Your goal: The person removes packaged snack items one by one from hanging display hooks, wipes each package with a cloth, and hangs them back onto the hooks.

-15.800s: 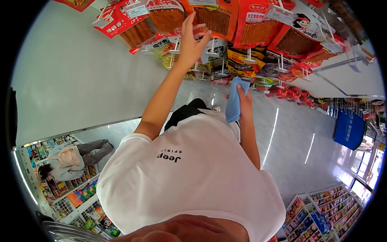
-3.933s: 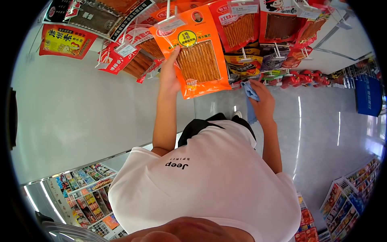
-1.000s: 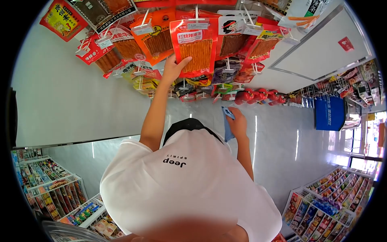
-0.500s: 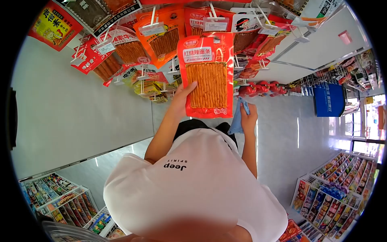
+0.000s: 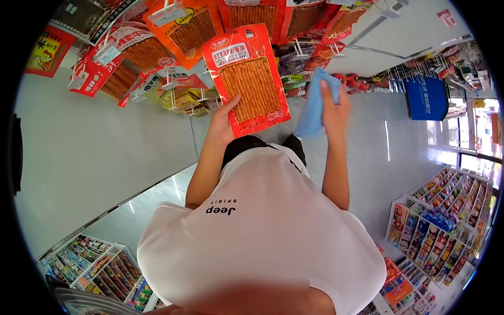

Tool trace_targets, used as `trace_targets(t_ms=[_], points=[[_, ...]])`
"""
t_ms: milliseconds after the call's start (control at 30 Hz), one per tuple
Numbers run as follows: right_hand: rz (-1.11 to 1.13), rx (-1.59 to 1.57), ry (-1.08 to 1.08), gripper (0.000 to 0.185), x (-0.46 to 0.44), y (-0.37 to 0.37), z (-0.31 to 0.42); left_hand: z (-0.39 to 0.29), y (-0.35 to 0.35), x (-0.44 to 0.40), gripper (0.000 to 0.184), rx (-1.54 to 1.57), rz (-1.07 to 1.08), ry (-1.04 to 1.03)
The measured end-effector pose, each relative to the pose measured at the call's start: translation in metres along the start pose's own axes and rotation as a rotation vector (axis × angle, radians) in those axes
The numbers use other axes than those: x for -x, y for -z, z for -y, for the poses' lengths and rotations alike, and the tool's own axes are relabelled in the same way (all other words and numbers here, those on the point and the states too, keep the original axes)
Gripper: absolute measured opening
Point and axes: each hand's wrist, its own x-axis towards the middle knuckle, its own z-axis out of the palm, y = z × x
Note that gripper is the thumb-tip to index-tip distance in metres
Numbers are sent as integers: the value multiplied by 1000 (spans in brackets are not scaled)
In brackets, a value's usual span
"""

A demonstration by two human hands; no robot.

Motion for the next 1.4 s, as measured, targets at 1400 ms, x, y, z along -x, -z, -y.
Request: trace_targets(t_ms=[1400], points=[[-68,368,601,40,-1,-17,59,26,-13,30,48,-630,190,-94]])
